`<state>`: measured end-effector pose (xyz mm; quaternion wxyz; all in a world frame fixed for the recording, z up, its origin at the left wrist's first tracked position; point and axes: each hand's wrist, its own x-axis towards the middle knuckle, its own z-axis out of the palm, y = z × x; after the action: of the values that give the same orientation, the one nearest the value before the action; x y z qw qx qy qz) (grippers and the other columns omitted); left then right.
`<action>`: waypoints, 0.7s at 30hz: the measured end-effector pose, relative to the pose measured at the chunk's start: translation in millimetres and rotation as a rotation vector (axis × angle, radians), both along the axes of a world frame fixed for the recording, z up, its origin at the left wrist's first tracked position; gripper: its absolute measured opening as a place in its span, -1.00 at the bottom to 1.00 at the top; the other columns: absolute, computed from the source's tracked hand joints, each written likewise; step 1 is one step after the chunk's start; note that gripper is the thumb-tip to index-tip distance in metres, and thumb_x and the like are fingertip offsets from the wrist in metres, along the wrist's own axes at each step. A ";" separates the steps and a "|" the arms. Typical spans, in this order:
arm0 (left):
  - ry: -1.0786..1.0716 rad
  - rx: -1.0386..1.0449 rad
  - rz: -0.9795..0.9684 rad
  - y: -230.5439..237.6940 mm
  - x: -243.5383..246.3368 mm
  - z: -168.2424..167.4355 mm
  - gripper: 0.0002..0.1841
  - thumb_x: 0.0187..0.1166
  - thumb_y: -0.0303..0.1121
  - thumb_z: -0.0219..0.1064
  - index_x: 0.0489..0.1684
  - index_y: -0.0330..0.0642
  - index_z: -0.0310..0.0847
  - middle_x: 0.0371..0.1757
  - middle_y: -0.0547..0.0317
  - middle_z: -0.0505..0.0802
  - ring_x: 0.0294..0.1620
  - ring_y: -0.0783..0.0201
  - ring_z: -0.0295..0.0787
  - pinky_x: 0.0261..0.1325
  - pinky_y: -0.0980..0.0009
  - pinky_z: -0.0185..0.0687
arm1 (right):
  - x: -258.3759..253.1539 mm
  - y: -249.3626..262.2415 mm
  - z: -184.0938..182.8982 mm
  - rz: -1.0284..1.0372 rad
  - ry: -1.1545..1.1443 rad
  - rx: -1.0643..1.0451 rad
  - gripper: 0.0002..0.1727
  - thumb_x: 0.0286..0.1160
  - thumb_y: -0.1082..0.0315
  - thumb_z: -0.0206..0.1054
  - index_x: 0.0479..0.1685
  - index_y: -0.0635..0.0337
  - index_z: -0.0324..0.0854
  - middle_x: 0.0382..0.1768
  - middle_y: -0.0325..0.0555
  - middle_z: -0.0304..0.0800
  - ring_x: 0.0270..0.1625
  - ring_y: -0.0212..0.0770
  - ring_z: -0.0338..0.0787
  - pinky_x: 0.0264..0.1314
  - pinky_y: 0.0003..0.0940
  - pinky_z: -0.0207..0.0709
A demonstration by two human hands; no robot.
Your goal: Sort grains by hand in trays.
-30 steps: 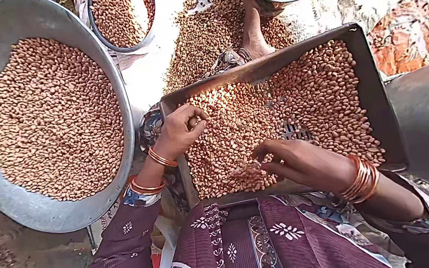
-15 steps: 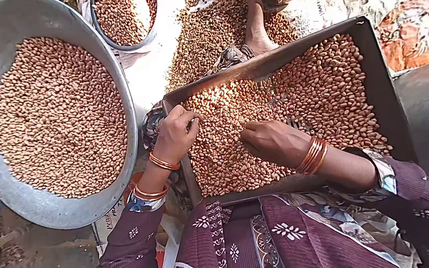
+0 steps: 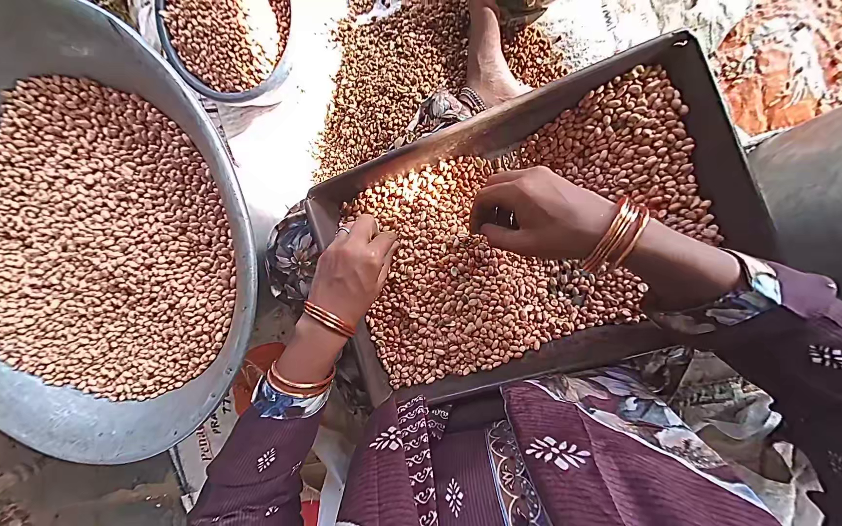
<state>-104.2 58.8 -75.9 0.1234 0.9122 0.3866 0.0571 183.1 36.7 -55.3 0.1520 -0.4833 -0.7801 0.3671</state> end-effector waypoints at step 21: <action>-0.276 -0.312 0.340 3.1 -35.9 30.0 -0.84 0.66 -0.31 0.35 -0.14 -0.17 0.84 -0.38 0.30 0.64 -0.45 0.50 0.44 -0.33 0.59 0.33 | -13.9 -2.5 -13.7 0.080 -0.118 -0.011 -0.89 0.53 0.36 0.44 -0.18 0.19 0.82 -0.18 -0.01 0.82 -0.14 -0.03 0.84 -0.03 -0.02 0.68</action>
<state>-140.1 61.9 -45.8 0.3026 0.7877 0.5179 0.1405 169.2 34.2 -68.9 0.0884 -0.4735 -0.8043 0.3480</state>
